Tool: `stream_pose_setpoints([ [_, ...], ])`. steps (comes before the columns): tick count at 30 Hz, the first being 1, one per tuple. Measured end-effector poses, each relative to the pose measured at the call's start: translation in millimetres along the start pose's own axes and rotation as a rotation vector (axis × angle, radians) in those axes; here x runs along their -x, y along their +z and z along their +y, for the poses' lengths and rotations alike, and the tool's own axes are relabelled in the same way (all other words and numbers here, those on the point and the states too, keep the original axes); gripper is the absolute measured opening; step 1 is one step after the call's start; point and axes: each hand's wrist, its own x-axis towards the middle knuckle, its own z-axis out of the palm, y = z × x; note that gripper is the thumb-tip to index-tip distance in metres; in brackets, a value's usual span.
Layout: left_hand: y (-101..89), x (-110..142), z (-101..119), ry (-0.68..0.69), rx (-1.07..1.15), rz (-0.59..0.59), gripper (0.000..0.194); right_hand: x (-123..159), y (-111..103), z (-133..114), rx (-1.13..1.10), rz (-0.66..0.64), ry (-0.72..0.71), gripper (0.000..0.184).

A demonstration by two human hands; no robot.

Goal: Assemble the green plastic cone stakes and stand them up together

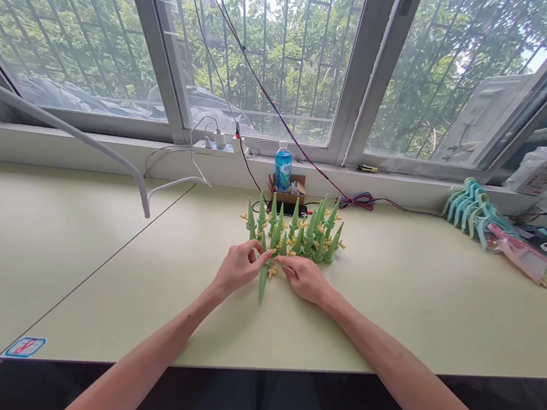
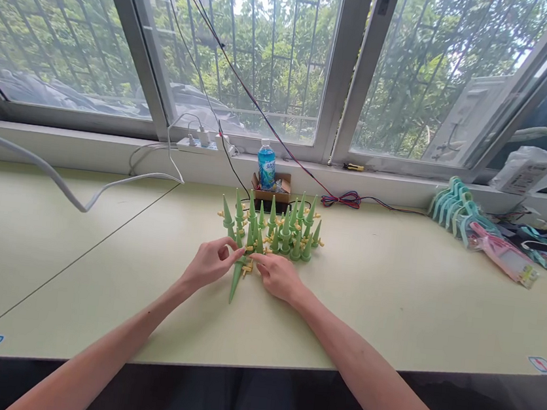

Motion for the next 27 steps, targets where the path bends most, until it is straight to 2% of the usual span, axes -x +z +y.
stream_pose_setpoints([
  [3, 0.9, -1.0, 0.6, -0.008, 0.000, 0.061, 0.034, -0.6, -0.3, -1.1, 0.054, -0.015, 0.009, 0.036],
  [15, 3.8, 0.0, -1.0, -0.001, 0.023, 0.064, 0.035, -0.2, -0.4, -0.3, 0.019, 0.011, 0.009, 0.020],
  [21, 4.2, -0.3, -0.3, 0.016, 0.021, 0.063, 0.036, 0.3, 0.3, -2.2, 0.073, -0.008, -0.002, 0.028],
  [27, 4.2, -0.4, 1.6, 0.020, 0.017, 0.059, 0.037, 0.8, 1.5, -3.1, 0.100, -0.010, -0.018, 0.018],
])
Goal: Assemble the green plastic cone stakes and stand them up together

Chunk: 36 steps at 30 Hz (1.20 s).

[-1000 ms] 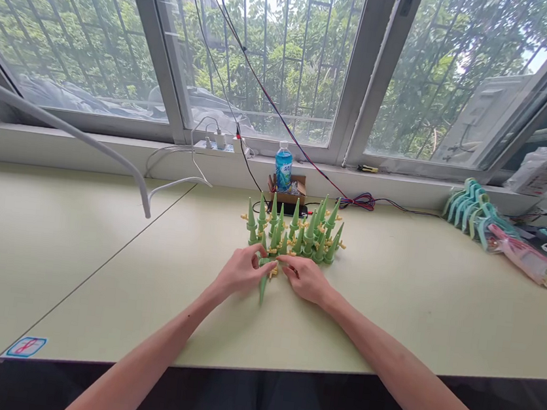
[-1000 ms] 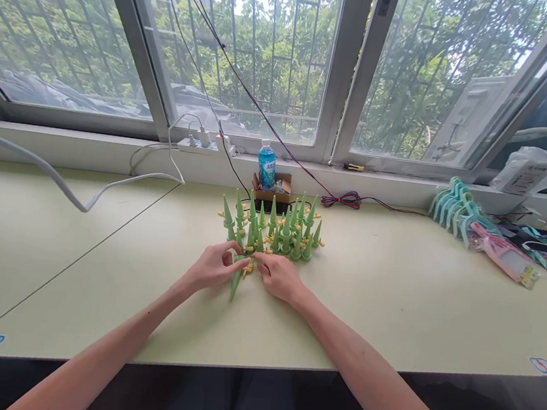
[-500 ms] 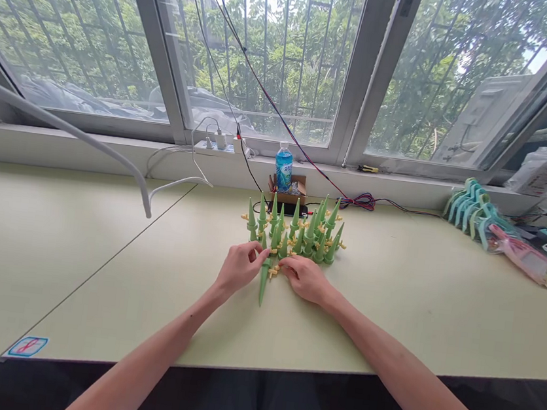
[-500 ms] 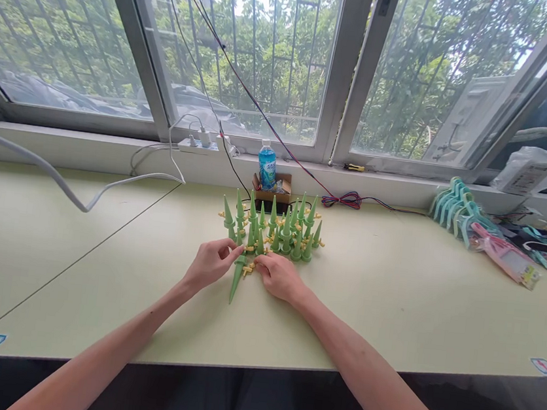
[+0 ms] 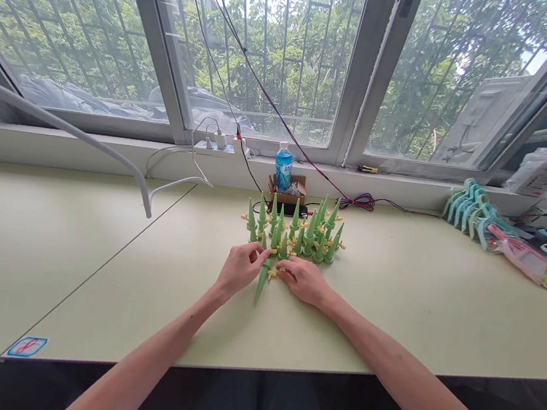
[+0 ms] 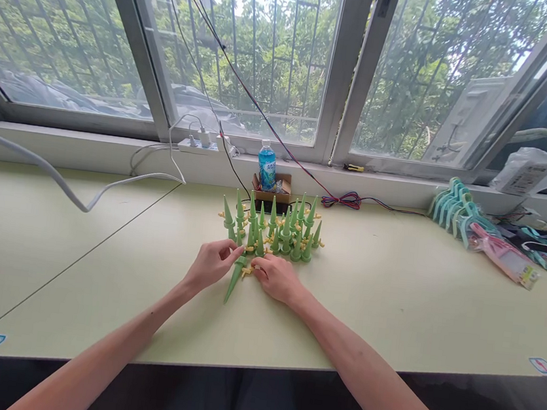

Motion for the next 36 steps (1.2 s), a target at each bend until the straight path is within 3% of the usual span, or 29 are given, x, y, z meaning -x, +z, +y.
stream_pose_setpoints([
  [7, -1.0, -0.3, 1.6, 0.006, 0.009, 0.005, 0.037, -0.2, -1.3, -2.0, 0.019, 0.034, 0.052, 0.008],
  [11, -1.4, 1.2, 3.9, 0.031, 0.040, -0.002, 0.034, -0.6, -3.6, -1.1, -0.108, 0.092, 0.063, 0.006],
  [17, 0.3, 5.1, 6.9, 0.176, 0.092, -0.154, 0.025, -1.5, -10.5, -6.5, -0.344, 0.241, 0.036, 0.011],
  [22, 5.0, 6.8, 2.6, 0.294, 0.068, -0.215, 0.015, -1.5, -13.1, -10.9, -0.410, 0.304, -0.005, 0.020],
  [36, 8.5, 6.3, 1.7, 0.346, 0.093, -0.201, 0.018, 0.3, -14.9, -13.7, -0.541, 0.247, 0.041, 0.020],
])
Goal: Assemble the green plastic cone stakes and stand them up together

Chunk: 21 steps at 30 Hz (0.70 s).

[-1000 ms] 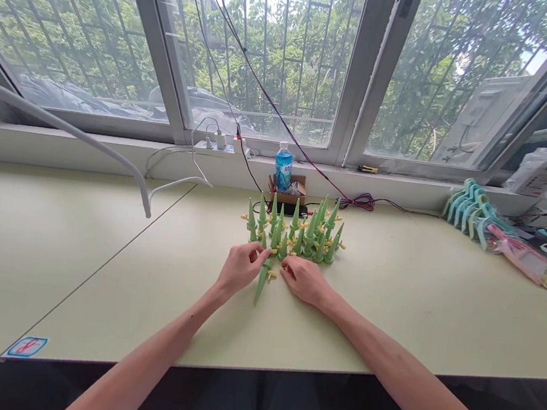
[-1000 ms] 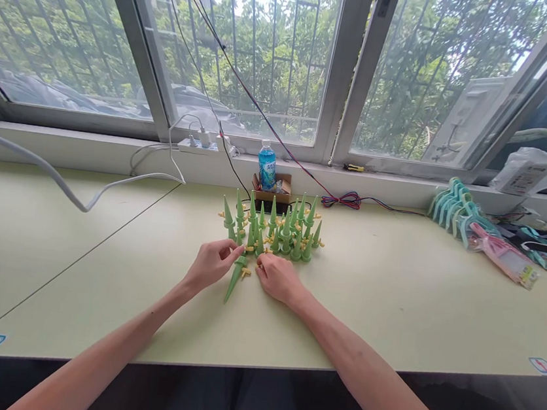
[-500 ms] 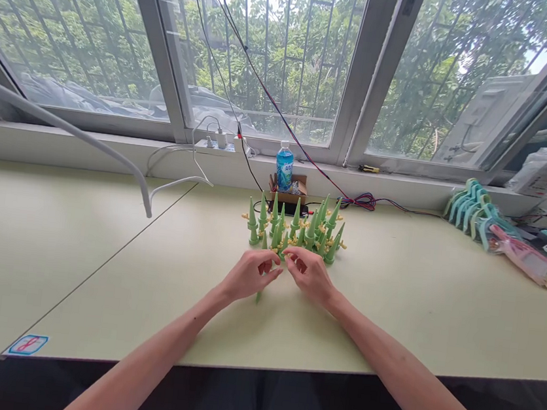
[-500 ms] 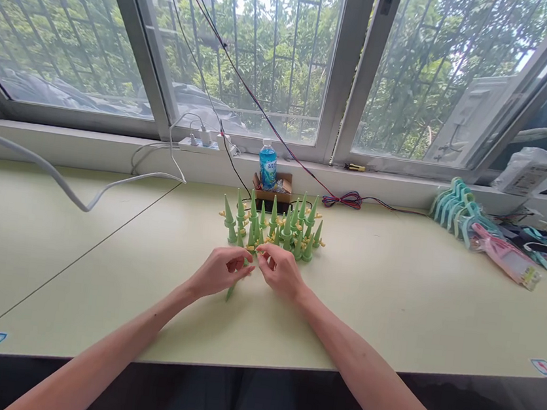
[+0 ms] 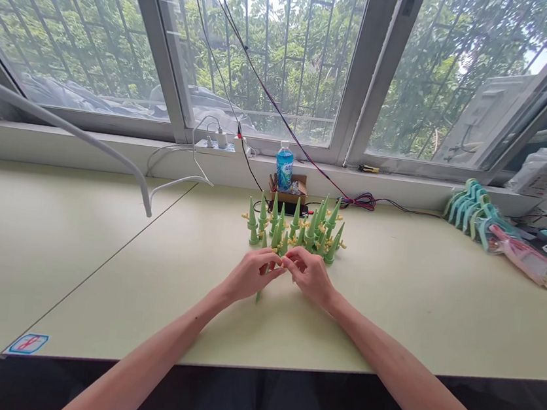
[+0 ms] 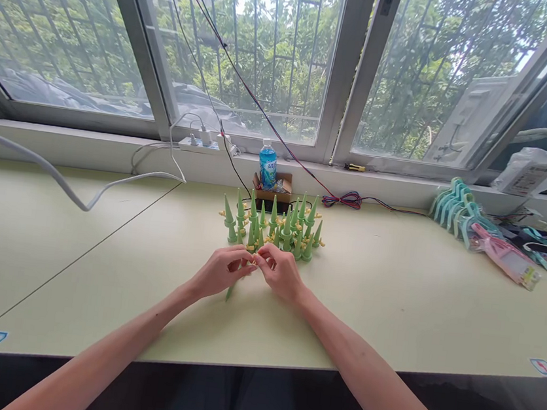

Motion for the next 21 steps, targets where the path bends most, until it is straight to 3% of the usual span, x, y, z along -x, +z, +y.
stream_pose_setpoints([
  [7, 0.0, -0.9, -1.1, 0.047, 0.039, 0.051, 0.026, 0.4, 0.7, 2.3, -0.062, -0.001, 0.001, 0.023],
  [14, -4.5, -1.7, 2.4, 0.015, 0.097, 0.079, 0.018, -0.5, 0.2, 1.9, -0.117, 0.019, -0.022, 0.024],
  [21, -4.5, -3.2, 0.0, -0.028, 0.132, 0.132, 0.025, -1.0, -0.4, 1.7, -0.140, 0.032, -0.023, 0.024],
])
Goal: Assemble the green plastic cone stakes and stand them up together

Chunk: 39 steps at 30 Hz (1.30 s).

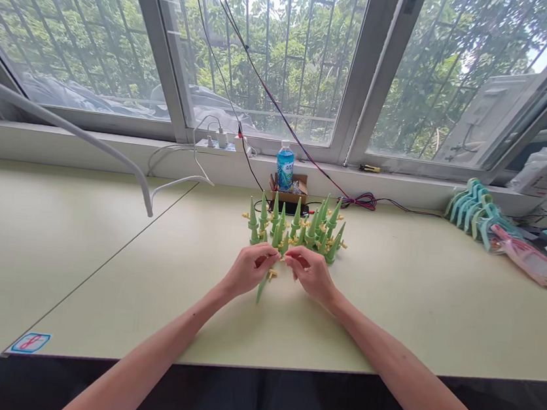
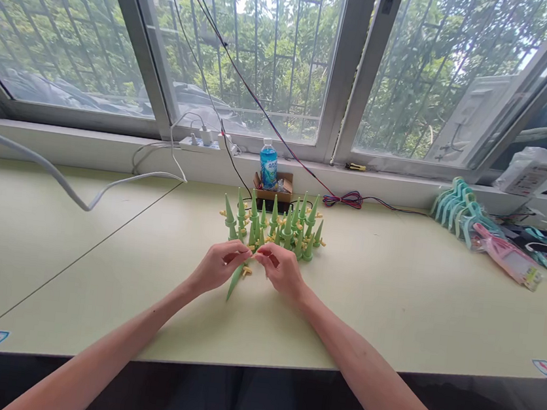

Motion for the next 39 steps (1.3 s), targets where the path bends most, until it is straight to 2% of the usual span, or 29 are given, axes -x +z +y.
stream_pose_setpoints([
  [7, -0.4, 0.9, 0.2, -0.049, 0.070, -0.047, 0.023, -0.1, 1.1, 1.9, -0.048, 0.012, 0.011, 0.027],
  [23, 1.0, 0.0, -2.3, -0.078, 0.086, -0.015, 0.021, 2.0, 1.1, 4.7, -0.074, -0.005, 0.012, 0.022],
  [27, -1.1, -1.4, -0.3, -0.061, 0.008, 0.039, 0.028, 1.7, 1.1, 4.9, -0.073, 0.001, 0.009, 0.022],
  [31, -5.9, -2.8, -0.8, -0.103, -0.123, 0.111, 0.032, 1.6, 1.0, 4.0, -0.063, 0.004, 0.010, 0.024],
  [39, -5.5, 2.0, -11.4, -0.172, -0.327, -0.070, 0.028, 0.8, 0.9, 2.6, -0.032, 0.010, 0.025, 0.030],
])
